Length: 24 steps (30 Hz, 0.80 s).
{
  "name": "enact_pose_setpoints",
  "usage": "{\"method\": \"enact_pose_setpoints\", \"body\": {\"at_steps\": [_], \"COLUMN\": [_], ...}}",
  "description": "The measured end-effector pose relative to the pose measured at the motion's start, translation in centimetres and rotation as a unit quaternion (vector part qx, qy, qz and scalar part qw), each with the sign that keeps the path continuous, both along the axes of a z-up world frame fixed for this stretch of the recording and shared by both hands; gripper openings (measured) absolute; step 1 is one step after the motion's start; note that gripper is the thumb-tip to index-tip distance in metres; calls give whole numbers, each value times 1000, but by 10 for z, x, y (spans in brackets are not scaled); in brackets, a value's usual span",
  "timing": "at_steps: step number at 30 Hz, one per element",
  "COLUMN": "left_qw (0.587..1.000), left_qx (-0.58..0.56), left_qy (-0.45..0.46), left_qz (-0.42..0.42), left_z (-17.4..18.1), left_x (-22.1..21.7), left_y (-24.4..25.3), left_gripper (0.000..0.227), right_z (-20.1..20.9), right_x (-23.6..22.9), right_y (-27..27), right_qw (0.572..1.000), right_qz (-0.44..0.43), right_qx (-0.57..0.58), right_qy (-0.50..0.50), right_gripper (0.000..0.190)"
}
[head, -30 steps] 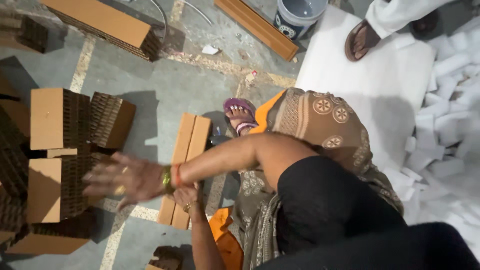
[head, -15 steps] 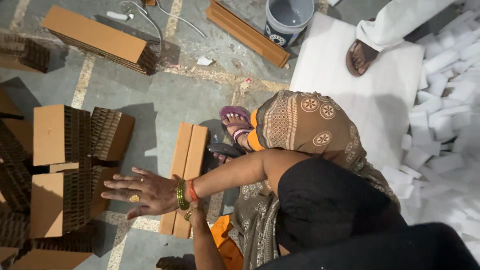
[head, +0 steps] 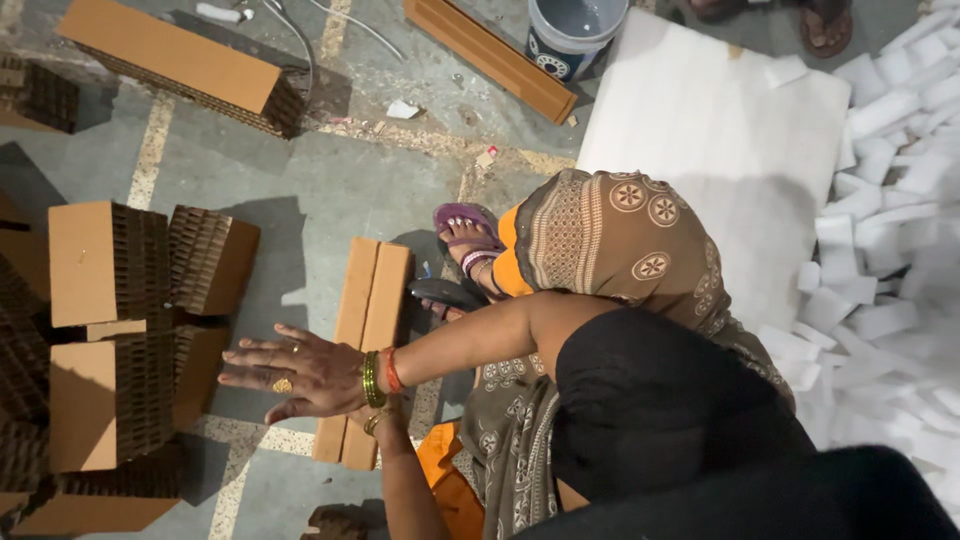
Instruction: The person sits on the floor and assembles corrugated cardboard boxes by folding the flaps and pressing the edges to secure the shape. They handle multiple flat cardboard pieces, fold them into rectangular boxes, and place the finished items into a stack.
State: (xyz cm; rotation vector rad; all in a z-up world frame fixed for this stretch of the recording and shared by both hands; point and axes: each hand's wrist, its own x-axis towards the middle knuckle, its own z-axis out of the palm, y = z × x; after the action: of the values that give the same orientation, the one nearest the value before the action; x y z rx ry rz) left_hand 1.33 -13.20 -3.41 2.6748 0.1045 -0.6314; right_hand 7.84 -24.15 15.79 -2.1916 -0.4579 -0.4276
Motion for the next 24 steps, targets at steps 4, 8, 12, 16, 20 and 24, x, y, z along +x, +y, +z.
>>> {"method": "enact_pose_setpoints", "body": {"at_steps": [4,8,12,16,20,24], "left_qw": [984,973,954,953,941,945], "left_qx": [-80,-121,92,143,3,77], "left_qy": [-159,-194,-254,-222,-304,-264], "left_qz": [-12,41,-132,-148,-146,-178], "left_z": [-1,1,9,8,15,41], "left_x": [1,5,19,17,9,-3], "left_y": [0,-3,-6,-1,10,26], "left_gripper": [58,82,91,87,94,106], "right_z": [-1,-15,-45,-81,-117,-163], "right_x": [-1,0,16,38,59,71], "right_y": [-7,-8,-17,-51,-102,-165], "right_qw": [1000,998,994,971,932,945], "right_qz": [15,14,-19,-9,13,56], "right_qx": [0,-42,-110,-234,-344,-317], "right_qy": [12,42,-1,46,114,46], "right_gripper": [77,79,83,81,84,71]}}
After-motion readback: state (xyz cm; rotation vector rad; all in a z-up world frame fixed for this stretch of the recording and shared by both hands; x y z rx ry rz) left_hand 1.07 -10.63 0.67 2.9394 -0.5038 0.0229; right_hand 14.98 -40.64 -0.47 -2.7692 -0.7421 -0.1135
